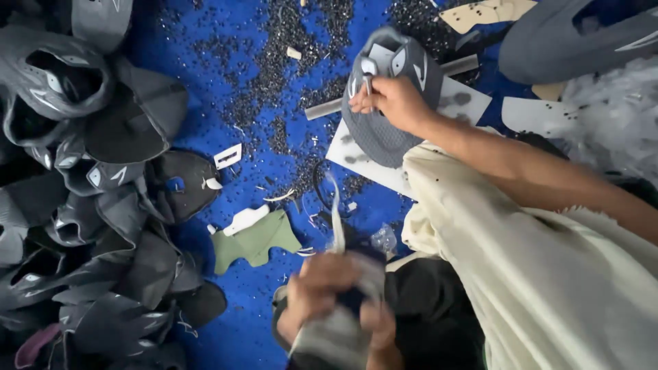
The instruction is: Punching holes into shoe upper components using a manual punch tool and a striking tool.
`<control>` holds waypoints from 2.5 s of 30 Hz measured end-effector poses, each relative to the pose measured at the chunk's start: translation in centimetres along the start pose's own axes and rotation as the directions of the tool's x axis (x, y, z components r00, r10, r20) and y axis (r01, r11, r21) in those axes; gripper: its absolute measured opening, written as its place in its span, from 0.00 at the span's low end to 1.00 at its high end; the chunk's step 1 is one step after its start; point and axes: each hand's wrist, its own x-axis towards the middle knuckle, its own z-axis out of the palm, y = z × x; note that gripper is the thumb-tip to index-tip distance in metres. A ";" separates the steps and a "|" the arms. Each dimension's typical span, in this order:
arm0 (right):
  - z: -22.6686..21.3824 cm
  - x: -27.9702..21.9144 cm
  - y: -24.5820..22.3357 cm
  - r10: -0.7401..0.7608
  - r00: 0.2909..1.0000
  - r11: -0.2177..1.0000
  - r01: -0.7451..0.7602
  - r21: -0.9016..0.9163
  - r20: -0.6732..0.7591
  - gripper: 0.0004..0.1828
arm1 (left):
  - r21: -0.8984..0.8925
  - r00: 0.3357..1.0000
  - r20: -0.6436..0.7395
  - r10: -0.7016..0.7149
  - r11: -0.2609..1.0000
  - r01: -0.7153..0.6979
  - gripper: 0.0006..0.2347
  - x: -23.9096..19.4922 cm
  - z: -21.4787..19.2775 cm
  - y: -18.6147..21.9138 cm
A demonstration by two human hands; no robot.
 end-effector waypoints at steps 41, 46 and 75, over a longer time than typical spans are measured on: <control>-2.0 2.3 -0.4 -0.393 0.917 0.884 0.357 -0.303 -0.067 0.05 | -0.441 0.864 -0.198 -0.462 0.830 0.343 0.14 2.8 11.0 -9.5; -1.8 3.6 -2.1 -0.009 0.974 0.975 0.059 0.216 -0.228 0.05 | -0.354 0.841 -0.470 -0.269 0.930 0.100 0.17 2.7 4.6 -5.4; -2.6 2.8 -2.7 -0.545 0.818 0.454 0.470 -0.757 0.182 0.18 | -0.315 0.905 0.041 -0.423 0.854 0.414 0.21 5.4 12.0 -12.1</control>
